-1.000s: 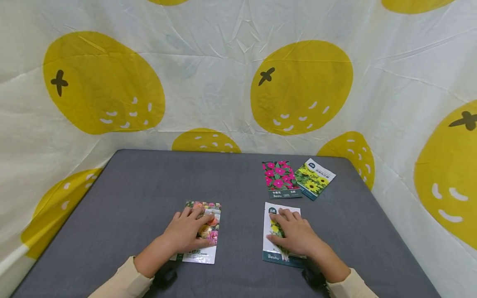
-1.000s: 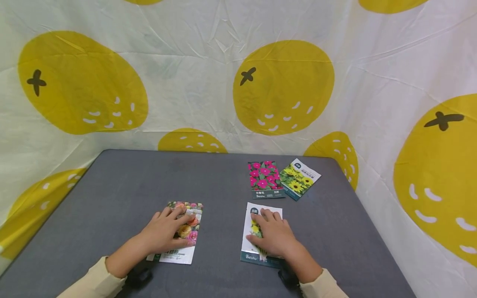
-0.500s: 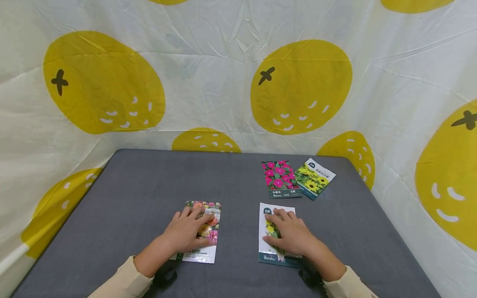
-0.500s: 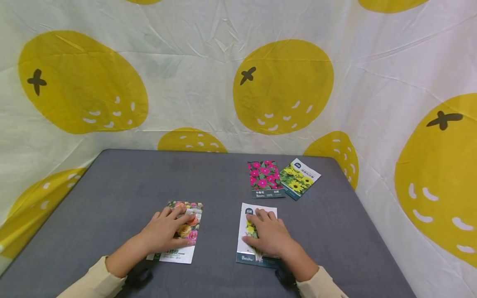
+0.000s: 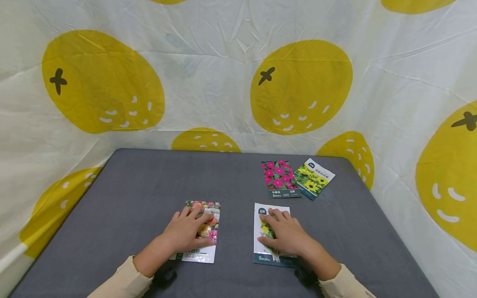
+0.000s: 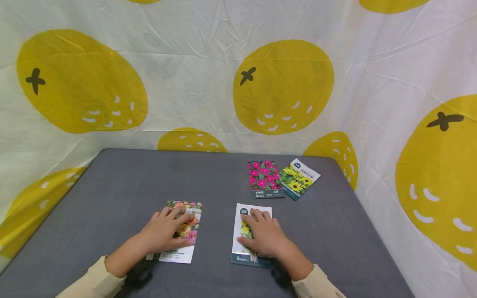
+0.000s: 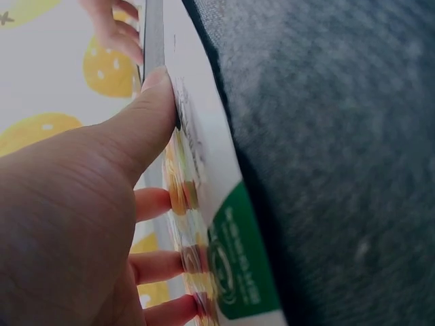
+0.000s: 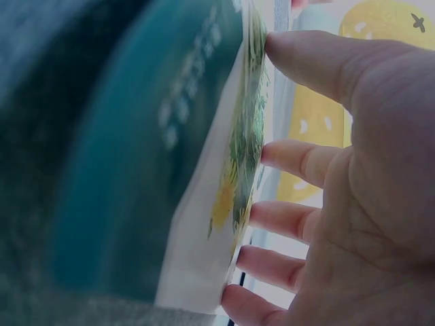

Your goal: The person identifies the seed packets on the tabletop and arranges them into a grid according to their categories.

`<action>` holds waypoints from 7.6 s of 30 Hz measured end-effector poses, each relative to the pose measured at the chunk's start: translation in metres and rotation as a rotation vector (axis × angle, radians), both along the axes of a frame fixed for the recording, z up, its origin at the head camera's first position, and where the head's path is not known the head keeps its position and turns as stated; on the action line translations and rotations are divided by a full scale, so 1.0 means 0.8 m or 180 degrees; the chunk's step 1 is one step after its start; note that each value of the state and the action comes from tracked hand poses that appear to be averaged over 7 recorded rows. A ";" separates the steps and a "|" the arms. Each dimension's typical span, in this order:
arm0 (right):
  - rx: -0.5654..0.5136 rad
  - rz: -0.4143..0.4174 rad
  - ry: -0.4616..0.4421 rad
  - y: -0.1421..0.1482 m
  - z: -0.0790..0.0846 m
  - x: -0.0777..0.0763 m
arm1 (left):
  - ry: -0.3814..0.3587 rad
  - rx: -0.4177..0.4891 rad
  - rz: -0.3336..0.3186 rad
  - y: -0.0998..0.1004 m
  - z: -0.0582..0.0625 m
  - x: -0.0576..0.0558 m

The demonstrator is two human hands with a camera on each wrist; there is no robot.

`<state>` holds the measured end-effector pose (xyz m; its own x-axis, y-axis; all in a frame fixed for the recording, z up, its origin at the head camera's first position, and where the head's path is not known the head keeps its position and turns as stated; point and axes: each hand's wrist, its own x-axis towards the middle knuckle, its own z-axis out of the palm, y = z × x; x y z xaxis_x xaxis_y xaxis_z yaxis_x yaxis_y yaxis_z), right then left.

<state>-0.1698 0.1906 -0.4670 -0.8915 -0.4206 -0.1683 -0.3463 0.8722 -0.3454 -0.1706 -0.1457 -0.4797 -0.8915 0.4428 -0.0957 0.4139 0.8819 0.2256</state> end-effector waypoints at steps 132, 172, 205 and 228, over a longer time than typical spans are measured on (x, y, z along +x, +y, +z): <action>0.0327 0.0338 0.0121 -0.082 0.001 -0.007 | -0.0035 -0.0133 0.0109 0.002 0.002 0.001; -0.0071 0.0288 0.0341 -0.074 0.000 -0.002 | -0.0004 -0.0036 0.0090 0.001 -0.001 0.002; -0.1289 0.0026 0.1345 -0.020 0.002 -0.057 | -0.0002 0.0015 0.0046 0.001 -0.001 0.005; -0.1531 -0.0258 0.1534 0.032 0.003 -0.142 | 0.0001 -0.0022 0.0048 0.001 0.000 0.005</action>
